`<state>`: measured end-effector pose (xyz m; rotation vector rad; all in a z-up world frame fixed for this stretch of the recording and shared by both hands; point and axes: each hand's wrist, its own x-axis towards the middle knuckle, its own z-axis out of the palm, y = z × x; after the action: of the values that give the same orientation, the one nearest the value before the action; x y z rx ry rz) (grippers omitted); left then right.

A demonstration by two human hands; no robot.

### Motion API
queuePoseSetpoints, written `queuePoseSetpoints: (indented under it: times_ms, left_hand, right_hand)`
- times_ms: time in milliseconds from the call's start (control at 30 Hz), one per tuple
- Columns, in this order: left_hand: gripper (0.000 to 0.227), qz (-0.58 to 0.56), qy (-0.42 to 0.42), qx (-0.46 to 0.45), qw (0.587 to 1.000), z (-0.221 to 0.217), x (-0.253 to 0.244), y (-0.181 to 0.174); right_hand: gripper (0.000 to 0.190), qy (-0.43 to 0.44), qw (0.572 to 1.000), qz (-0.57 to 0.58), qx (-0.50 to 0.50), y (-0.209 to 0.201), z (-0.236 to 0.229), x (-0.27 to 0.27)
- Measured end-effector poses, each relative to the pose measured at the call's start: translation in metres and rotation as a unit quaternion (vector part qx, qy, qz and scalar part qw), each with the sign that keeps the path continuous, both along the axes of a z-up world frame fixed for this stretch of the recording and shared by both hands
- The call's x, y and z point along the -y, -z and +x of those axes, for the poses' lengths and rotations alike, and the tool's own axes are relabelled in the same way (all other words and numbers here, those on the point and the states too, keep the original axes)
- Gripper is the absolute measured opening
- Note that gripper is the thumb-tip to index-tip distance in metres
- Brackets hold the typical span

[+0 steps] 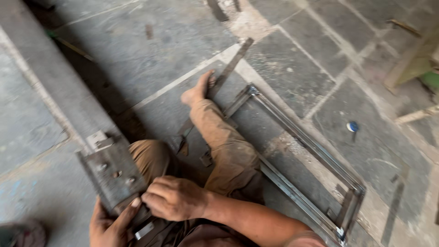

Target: The person sits on the floor and uses a hammer to secure a metal bracket onto a metal frame. They then insert and tighten bolts into the bracket by hand.

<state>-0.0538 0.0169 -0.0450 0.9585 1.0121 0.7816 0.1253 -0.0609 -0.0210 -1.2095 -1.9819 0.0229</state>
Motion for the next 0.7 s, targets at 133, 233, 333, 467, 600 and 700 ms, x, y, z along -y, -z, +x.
queuePoseSetpoints:
  times_ms: [133,233,333,467,600,700]
  left_hand:
    - [0.063,-0.004,-0.001,0.067,0.998,-0.002,-0.004,0.008]
    - [0.063,-0.012,0.002,0.060,0.998,-0.003,-0.004,0.008]
    - [0.061,-0.022,0.000,0.045,0.999,-0.001,-0.005,0.006]
    - [0.061,-0.019,0.002,0.039,0.999,0.001,-0.005,0.003]
    - [0.059,-0.033,-0.010,0.032,0.999,0.001,-0.003,0.002]
    - [0.063,-0.039,-0.016,0.044,0.998,0.005,-0.005,-0.002]
  right_hand:
    - [0.020,-0.033,0.998,0.012,0.055,0.005,0.010,-0.005]
    - [0.017,-0.044,0.992,0.041,0.112,0.005,0.016,-0.006]
    - [0.016,-0.047,0.988,0.049,0.136,0.003,0.020,-0.007]
    - [0.015,-0.042,0.991,0.040,0.120,0.005,0.019,-0.008]
    - [0.014,-0.011,0.997,-0.016,0.080,0.016,0.007,-0.005]
    - [0.017,0.048,0.999,-0.012,0.006,0.021,-0.008,0.000]
